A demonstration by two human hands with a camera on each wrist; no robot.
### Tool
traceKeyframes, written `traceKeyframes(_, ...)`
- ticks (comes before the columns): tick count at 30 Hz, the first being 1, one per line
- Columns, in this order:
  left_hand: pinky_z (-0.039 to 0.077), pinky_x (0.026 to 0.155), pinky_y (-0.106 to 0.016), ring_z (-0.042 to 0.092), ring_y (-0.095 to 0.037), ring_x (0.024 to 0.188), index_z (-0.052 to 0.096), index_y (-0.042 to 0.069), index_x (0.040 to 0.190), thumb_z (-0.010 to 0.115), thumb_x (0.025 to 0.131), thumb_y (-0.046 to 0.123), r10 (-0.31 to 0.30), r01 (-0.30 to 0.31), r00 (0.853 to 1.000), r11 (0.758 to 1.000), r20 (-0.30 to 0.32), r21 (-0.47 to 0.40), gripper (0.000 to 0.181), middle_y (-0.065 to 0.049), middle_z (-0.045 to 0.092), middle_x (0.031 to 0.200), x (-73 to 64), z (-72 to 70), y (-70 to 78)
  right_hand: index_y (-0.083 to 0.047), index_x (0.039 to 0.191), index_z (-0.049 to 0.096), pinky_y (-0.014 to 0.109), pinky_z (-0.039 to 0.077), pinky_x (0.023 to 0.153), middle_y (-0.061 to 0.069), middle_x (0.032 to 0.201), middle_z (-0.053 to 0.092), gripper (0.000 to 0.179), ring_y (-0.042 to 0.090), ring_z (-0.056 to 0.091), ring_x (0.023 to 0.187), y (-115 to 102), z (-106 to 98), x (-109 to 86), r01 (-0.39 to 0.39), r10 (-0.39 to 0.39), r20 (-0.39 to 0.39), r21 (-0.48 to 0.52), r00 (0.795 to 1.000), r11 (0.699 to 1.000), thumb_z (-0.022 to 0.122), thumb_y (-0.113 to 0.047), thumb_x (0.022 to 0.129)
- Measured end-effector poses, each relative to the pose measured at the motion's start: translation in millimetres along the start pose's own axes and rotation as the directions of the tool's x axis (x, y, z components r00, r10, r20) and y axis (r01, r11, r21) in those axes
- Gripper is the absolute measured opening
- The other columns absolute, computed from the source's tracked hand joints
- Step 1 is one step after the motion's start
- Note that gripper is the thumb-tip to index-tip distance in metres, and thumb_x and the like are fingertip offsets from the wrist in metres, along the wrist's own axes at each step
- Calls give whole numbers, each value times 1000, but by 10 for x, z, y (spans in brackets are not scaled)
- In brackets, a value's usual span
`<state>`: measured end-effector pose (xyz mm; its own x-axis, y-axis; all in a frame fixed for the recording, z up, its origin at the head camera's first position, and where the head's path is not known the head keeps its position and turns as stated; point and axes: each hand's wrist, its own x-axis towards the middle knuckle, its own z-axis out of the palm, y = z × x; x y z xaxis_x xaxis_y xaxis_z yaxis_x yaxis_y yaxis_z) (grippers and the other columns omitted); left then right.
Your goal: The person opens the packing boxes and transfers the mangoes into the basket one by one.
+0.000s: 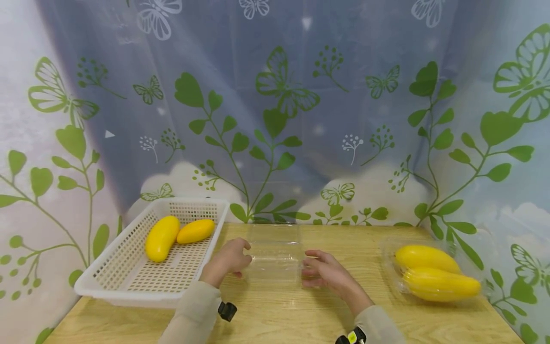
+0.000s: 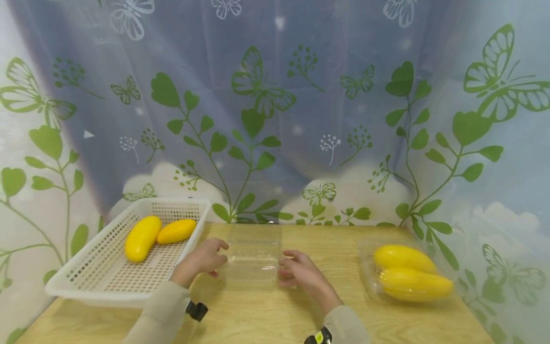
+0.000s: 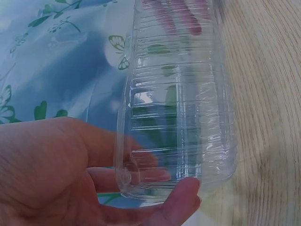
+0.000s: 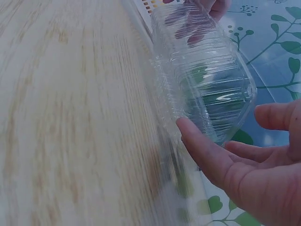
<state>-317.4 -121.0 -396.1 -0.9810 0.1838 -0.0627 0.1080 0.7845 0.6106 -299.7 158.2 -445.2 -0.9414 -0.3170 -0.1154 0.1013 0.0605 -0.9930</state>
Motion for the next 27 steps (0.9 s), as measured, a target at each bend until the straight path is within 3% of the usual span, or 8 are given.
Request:
traceKeyframes(4, 61, 61, -35, 70, -27, 58, 59, -5, 137, 58, 101, 12, 0, 0, 1000, 1000, 4, 0, 40, -32, 53, 147, -14, -8, 12, 11, 156, 24, 46, 61, 94, 41, 153, 37, 59, 52, 54, 131, -21, -13, -15, 3, -4, -17, -18, 1000, 1000, 46, -16, 108)
traceKeyframes(7, 60, 87, -46, 74, -36, 94, 58, -4, 139, 53, 105, 21, 16, -17, 1000, 999, 3, 48, 43, -29, 55, 147, -20, -13, 20, 10, 156, 25, 47, 61, 94, 40, 153, 39, 58, 52, 54, 131, -42, -43, -35, -5, 4, -29, -41, 1000, 999, 46, -17, 109)
traceKeyframes(11, 46, 111, -57, 55, -43, 134, 60, -4, 138, 48, 108, 28, 44, -42, 999, 994, -16, 101, 45, -25, 59, 144, -14, -18, 37, 8, 158, 23, 49, 60, 95, 40, 155, 37, 60, 52, 53, 133, -71, -96, -63, -7, 6, -20, -64, 1000, 998, 46, -19, 110)
traceKeyframes(20, 44, 113, -58, 54, -42, 137, 60, -1, 139, 42, 110, 34, 78, -72, 994, 993, -71, 88, 49, -22, 60, 145, -33, -71, 160, 6, 157, 26, 52, 58, 98, 39, 155, 36, 57, 54, 49, 136, -194, -173, -138, -2, -2, -57, -78, 998, 997, 46, -17, 109)
traceKeyframes(27, 41, 116, -58, 50, -41, 141, 58, 3, 143, 46, 109, 35, 138, -128, 984, 987, -115, 97, 49, -19, 57, 150, -69, -108, 295, 4, 157, 29, 51, 59, 96, 37, 154, 38, 57, 53, 51, 135, -292, -260, -181, -6, -5, -69, -152, 998, 988, 50, -18, 108)
